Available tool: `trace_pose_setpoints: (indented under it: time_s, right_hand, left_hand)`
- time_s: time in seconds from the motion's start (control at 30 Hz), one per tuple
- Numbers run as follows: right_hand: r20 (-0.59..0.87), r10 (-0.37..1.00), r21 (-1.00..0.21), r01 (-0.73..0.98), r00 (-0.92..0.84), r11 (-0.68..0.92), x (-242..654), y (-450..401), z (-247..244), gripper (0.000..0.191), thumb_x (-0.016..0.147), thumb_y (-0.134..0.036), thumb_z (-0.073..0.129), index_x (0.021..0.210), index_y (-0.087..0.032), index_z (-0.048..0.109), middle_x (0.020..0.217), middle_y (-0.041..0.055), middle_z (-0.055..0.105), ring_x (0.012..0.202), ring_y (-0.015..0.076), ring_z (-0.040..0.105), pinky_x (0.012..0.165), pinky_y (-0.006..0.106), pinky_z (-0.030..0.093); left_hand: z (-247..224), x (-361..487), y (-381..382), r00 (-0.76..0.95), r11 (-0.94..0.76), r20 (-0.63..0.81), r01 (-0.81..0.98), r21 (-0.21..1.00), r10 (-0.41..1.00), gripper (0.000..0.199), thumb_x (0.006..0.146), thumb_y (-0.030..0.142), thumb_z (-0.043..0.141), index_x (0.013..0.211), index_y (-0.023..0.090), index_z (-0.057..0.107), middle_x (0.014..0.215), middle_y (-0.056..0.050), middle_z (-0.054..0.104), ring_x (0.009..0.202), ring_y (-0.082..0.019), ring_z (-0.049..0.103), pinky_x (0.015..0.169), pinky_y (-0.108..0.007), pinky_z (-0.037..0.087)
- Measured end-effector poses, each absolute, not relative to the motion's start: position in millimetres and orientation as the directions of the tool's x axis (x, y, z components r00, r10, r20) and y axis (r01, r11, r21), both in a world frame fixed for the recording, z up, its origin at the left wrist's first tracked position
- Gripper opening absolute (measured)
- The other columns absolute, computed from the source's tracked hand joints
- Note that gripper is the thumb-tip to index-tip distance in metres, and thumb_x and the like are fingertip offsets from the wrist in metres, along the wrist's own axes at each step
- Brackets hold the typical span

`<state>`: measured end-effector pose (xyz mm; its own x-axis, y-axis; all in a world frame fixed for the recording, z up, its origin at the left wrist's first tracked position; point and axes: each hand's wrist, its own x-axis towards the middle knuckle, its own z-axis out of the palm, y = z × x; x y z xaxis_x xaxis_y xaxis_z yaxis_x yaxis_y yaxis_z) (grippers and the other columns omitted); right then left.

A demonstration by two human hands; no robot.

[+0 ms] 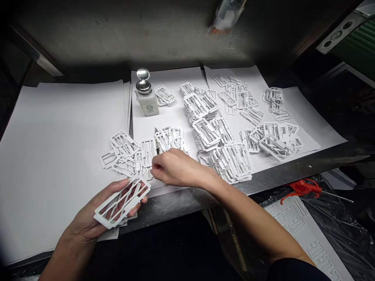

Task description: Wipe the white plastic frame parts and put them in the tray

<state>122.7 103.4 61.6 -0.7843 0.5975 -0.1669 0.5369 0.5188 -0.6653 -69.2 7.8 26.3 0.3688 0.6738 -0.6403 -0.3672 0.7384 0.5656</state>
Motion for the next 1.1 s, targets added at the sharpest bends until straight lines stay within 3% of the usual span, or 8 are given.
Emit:
trace_pose_setpoints:
  time_s: [0.17, 0.27, 0.4, 0.53, 0.67, 0.77, 0.97, 1.1]
  right_hand:
    - [-0.166, 0.721, -0.838, 0.481, -0.673, 0.257, 134, 98, 57, 0.028, 0.088, -0.036, 0.056, 0.081, -0.013, 0.069, 0.071, 0.0033, 0.065, 0.060, 0.0125, 0.057, 0.052, 0.022, 0.037]
    - [-0.136, 0.778, -0.914, 0.381, -0.613, 0.140, 134, 90, 56, 0.025, 0.085, -0.036, 0.060, 0.082, -0.014, 0.070, 0.077, 0.0040, 0.067, 0.070, 0.0147, 0.060, 0.059, 0.023, 0.043]
    - [-0.103, 0.836, -0.945, 0.316, -0.539, 0.087, 126, 74, 57, 0.013, 0.081, -0.028, 0.065, 0.081, -0.015, 0.067, 0.077, 0.0010, 0.066, 0.066, 0.0116, 0.059, 0.056, 0.020, 0.045]
    - [-0.024, 0.861, -0.961, 0.248, -0.508, 0.120, 112, 59, 57, 0.014, 0.082, -0.022, 0.063, 0.094, -0.015, 0.064, 0.088, 0.0020, 0.066, 0.073, 0.0111, 0.061, 0.066, 0.020, 0.049]
    - [0.090, 0.844, -0.934, 0.249, -0.529, 0.256, 95, 49, 55, 0.017, 0.084, -0.019, 0.060, 0.100, -0.013, 0.063, 0.094, 0.0057, 0.064, 0.082, 0.0126, 0.060, 0.075, 0.022, 0.049]
    - [0.153, 0.791, -0.890, 0.265, -0.593, 0.371, 84, 41, 54, 0.017, 0.087, -0.017, 0.054, 0.100, -0.011, 0.062, 0.094, 0.0080, 0.063, 0.084, 0.0145, 0.059, 0.076, 0.025, 0.048]
    - [0.053, 0.577, -0.853, 0.263, -0.815, 0.450, 94, 26, 62, 0.016, 0.088, -0.015, 0.048, 0.094, -0.012, 0.062, 0.084, 0.0051, 0.061, 0.076, 0.0137, 0.056, 0.070, 0.024, 0.046]
    - [0.125, 0.717, -0.887, 0.246, -0.685, 0.390, 95, 32, 59, 0.013, 0.088, -0.014, 0.052, 0.096, -0.012, 0.061, 0.090, 0.0064, 0.062, 0.084, 0.0139, 0.057, 0.076, 0.024, 0.046]
  left_hand:
    - [21, -71, 9, 0.390, 0.697, -0.604, -0.570, 0.435, 0.695, 0.035, 0.088, 0.033, 0.043, 0.115, 0.014, 0.057, 0.086, -0.012, 0.068, 0.062, -0.015, 0.062, 0.056, -0.025, 0.051]
    - [18, -71, 10, 0.362, 0.649, -0.579, -0.633, 0.423, 0.730, 0.043, 0.088, 0.032, 0.043, 0.129, 0.017, 0.046, 0.091, -0.013, 0.068, 0.072, -0.018, 0.066, 0.061, -0.028, 0.053]
    - [16, -69, 10, 0.304, 0.596, -0.573, -0.677, 0.432, 0.761, 0.045, 0.088, 0.030, 0.044, 0.131, 0.018, 0.044, 0.093, -0.011, 0.069, 0.078, -0.021, 0.067, 0.061, -0.031, 0.055]
    - [15, -67, 10, 0.262, 0.557, -0.576, -0.715, 0.423, 0.774, 0.041, 0.086, 0.026, 0.048, 0.126, 0.020, 0.049, 0.086, -0.005, 0.070, 0.070, -0.019, 0.067, 0.059, -0.030, 0.056]
    - [18, -63, 11, 0.226, 0.527, -0.598, -0.754, 0.392, 0.769, 0.034, 0.084, 0.023, 0.052, 0.117, 0.017, 0.057, 0.091, -0.005, 0.070, 0.078, -0.017, 0.067, 0.073, -0.029, 0.054]
    - [20, -62, 12, 0.182, 0.498, -0.626, -0.780, 0.378, 0.759, 0.023, 0.082, 0.020, 0.054, 0.103, 0.015, 0.063, 0.081, -0.003, 0.070, 0.075, -0.015, 0.066, 0.073, -0.023, 0.052]
    - [17, -69, 12, 0.204, 0.507, -0.613, -0.776, 0.374, 0.764, 0.026, 0.085, 0.024, 0.052, 0.108, 0.017, 0.061, 0.087, -0.007, 0.070, 0.083, -0.021, 0.067, 0.078, -0.035, 0.053]
    - [17, -66, 13, 0.184, 0.464, -0.573, -0.795, 0.391, 0.799, 0.027, 0.085, 0.023, 0.052, 0.109, 0.015, 0.062, 0.091, -0.007, 0.071, 0.086, -0.020, 0.067, 0.080, -0.032, 0.052]
